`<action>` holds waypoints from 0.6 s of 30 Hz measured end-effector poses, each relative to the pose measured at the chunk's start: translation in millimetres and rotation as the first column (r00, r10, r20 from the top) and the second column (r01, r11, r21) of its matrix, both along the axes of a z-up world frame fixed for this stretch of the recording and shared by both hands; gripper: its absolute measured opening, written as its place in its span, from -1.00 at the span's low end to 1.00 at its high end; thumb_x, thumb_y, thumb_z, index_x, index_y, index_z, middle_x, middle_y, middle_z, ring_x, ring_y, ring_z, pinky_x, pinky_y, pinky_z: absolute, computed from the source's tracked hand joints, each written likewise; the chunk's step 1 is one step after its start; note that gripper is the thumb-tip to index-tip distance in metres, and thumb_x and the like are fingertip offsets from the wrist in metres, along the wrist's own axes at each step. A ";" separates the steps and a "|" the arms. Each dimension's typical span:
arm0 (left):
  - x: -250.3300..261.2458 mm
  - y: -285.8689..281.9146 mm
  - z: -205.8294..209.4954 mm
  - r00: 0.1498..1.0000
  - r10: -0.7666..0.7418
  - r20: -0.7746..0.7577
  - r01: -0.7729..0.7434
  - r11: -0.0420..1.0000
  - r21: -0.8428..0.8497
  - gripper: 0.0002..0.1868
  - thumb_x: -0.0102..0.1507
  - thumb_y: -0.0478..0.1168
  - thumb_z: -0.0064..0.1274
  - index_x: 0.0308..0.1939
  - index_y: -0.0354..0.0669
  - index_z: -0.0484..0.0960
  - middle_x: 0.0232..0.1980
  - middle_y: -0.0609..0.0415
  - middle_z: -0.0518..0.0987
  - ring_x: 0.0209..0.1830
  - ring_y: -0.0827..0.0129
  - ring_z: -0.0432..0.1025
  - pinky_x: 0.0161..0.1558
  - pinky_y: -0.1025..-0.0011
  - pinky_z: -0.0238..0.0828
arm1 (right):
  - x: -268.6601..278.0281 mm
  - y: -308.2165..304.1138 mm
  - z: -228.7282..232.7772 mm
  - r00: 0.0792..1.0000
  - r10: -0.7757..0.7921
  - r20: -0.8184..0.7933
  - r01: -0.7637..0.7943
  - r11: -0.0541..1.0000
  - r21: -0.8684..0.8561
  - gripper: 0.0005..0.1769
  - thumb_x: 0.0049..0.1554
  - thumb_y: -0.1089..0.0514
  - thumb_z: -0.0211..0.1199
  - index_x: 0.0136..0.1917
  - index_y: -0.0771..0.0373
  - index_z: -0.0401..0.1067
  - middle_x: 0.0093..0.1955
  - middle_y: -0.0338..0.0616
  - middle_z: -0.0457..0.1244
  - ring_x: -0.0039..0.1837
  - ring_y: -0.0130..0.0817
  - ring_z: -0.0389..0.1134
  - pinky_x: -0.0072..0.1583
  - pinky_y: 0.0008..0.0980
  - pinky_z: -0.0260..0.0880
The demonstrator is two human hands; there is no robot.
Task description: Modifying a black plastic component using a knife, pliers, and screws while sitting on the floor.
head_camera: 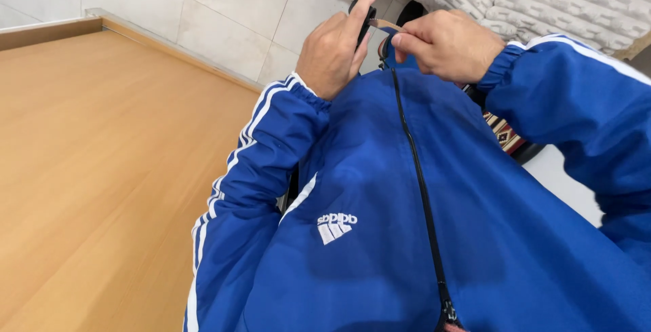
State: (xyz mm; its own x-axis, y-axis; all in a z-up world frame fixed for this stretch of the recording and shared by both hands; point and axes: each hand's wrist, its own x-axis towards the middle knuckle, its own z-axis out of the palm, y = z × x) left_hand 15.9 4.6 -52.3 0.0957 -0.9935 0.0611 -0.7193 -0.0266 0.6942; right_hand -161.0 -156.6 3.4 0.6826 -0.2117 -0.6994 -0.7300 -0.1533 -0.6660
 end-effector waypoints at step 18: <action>4.0 -3.7 -2.8 0.579 0.291 -0.762 -0.271 0.950 0.157 -0.56 0.52 -0.06 -0.11 0.37 -0.23 0.26 -0.24 0.05 0.53 -0.32 0.39 0.48 -0.26 0.36 0.42 | 19.4 11.3 23.5 0.879 0.474 -0.044 -0.354 0.590 -0.726 -0.60 0.42 -0.14 0.05 -0.09 0.15 0.43 -0.47 0.03 0.27 -0.40 0.05 0.35 -0.35 0.00 0.30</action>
